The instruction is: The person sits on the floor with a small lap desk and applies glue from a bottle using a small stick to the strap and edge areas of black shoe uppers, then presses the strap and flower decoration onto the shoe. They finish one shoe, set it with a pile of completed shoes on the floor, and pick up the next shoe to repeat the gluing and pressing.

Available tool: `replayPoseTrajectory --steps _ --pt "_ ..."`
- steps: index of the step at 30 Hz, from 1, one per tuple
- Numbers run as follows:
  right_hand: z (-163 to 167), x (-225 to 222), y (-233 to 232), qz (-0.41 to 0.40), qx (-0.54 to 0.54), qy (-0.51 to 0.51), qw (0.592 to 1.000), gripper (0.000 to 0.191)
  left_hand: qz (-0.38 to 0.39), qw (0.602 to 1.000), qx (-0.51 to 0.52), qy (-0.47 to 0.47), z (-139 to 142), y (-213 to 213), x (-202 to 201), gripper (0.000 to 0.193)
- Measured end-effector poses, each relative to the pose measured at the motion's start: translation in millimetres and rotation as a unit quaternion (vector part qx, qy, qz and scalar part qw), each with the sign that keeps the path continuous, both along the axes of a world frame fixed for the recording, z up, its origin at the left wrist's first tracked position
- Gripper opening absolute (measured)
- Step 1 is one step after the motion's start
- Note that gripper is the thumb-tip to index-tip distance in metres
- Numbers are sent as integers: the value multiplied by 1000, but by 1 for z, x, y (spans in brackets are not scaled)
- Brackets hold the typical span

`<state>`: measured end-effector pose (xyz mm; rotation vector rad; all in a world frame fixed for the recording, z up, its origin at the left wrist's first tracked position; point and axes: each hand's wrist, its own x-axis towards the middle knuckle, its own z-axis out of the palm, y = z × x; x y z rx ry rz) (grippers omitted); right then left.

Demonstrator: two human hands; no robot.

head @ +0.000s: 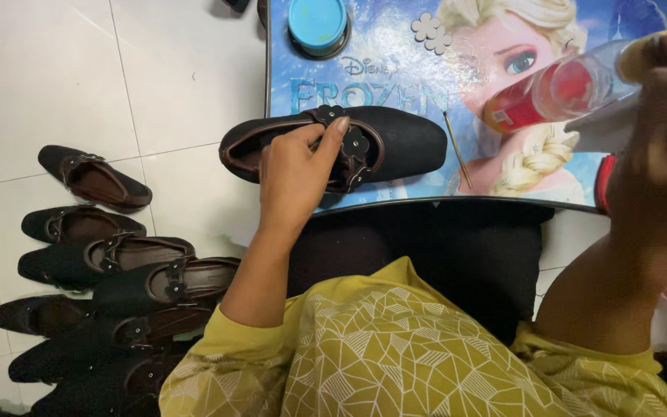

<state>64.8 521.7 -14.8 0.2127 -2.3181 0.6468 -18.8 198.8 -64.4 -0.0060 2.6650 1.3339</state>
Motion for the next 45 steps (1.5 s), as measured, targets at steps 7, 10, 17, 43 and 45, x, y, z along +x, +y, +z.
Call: replayPoseTrajectory --steps 7,10,17,43,45 --pt "6 27 -49 -23 -224 1 974 17 65 840 511 -170 -33 -3 45 20" --pt "-2 39 -93 42 -182 -87 979 15 45 848 516 -111 -38 -7 75 19" --pt "-22 23 -156 127 -147 -178 965 24 23 878 470 -83 -44 -6 109 16" --pt "-56 -1 -181 176 43 -61 982 30 30 877 467 -112 -58 -17 95 19" --pt "-57 2 -178 192 43 -63 978 29 24 884 460 -74 -62 -22 94 20"
